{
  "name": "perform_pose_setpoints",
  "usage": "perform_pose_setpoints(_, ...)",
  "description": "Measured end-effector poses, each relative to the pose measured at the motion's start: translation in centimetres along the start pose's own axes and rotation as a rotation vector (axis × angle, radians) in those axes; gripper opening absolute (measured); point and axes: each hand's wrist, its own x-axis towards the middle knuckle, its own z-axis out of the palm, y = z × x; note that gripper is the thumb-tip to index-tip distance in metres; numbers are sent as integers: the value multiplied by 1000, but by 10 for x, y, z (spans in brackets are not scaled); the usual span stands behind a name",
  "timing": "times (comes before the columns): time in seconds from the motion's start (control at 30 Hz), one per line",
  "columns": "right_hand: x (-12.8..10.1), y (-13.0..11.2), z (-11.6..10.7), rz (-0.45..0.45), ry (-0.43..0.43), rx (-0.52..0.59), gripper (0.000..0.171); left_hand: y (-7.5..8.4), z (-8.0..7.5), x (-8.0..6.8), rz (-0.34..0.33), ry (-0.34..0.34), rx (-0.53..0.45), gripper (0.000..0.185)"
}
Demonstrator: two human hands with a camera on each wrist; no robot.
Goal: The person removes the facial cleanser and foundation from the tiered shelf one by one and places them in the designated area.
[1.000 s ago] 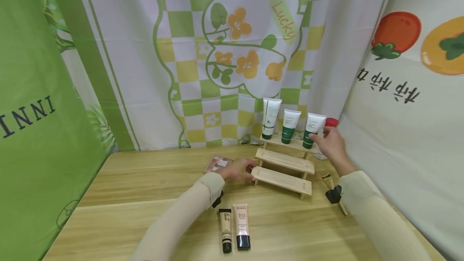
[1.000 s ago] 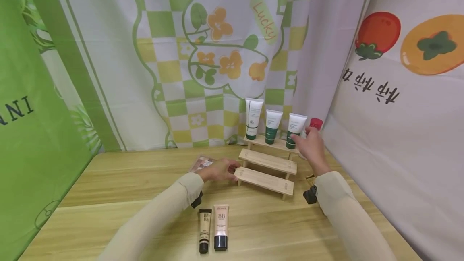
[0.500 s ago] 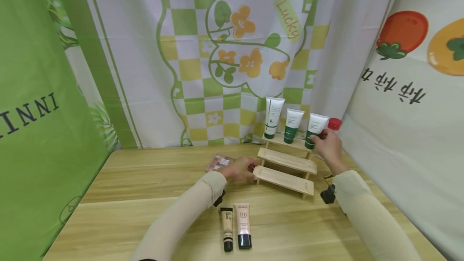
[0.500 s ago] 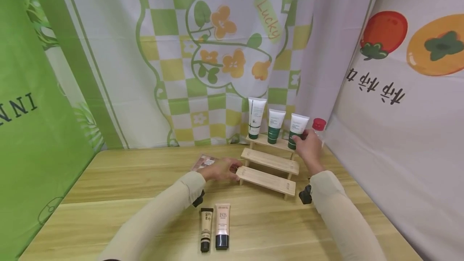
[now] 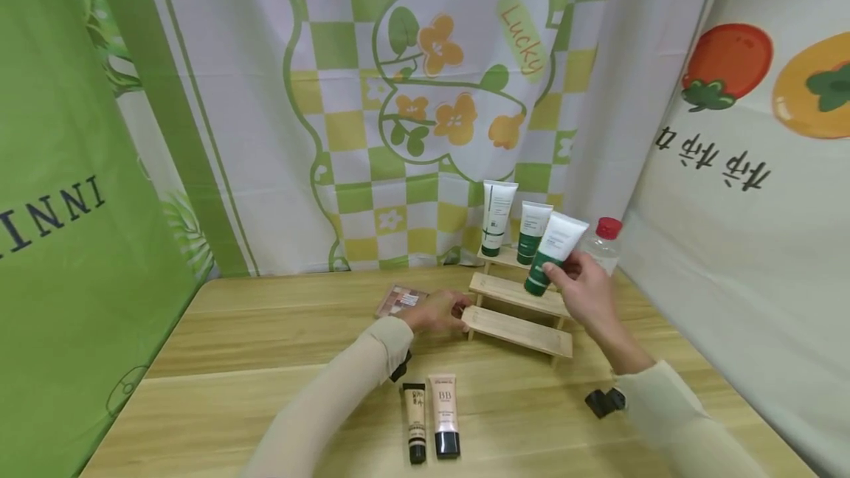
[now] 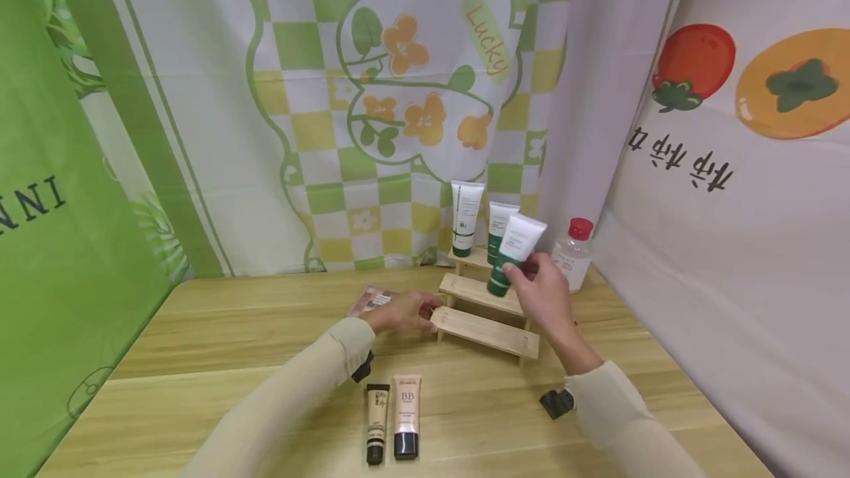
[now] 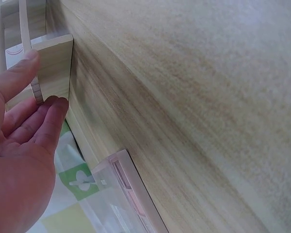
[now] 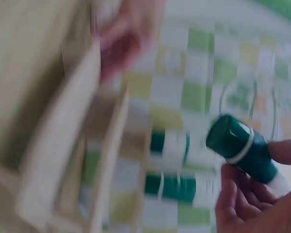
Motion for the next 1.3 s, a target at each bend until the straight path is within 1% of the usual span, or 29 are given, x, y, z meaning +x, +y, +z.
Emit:
perform_pose_setpoints(0.1, -23, -3, 15, 19, -187, 32, 41, 0, -1, -1, 1, -5, -13, 55)
perform_pose_setpoints(0.17, -38, 0, 27, 55, -289, 61, 36, 0, -1, 0, 7, -6, -10, 55)
perform_pose_setpoints(0.23, -51, 5, 40, 87, -369, 80, 31, 0, -2, 0, 9, -8, -13, 55)
perform_pose_setpoints(0.27, -57, 9, 46, 96, -403, 85, 29, 0, -2, -1, 13, -8, -9, 55)
perform_pose_setpoints(0.33, -68, 16, 56, 97, -458, 56, 27, 0, -2, -1, 17, -9, -4, 54)
perform_pose_setpoints(0.4, -76, 22, 64, 87, -511, 44, 26, 1, -3, -2, 18, -11, -7, 52)
perform_pose_setpoints(0.5, -86, 30, 73, 68, -567, 3, 26, 1, -3, -2, 19, -8, 0, 53)
perform_pose_setpoints(0.57, -91, 32, 78, 77, -614, 19, 26, 0, -2, -2, 13, -6, -6, 53)
perform_pose_setpoints(0.63, -95, 34, 81, 81, -651, 15, 26, -1, -1, -1, 4, -5, -13, 55)
perform_pose_setpoints(0.73, -98, 37, 85, 100, -695, 42, 26, 0, -1, -1, -7, -4, -24, 55)
perform_pose_setpoints(1.03, -102, 38, 89, 196, -731, 92, 23, -1, 0, -1, -12, -3, -35, 55)
perform_pose_setpoints(1.3, -101, 39, 91, 191, -731, 83, 24, -2, 1, -1, -24, -4, -45, 56)
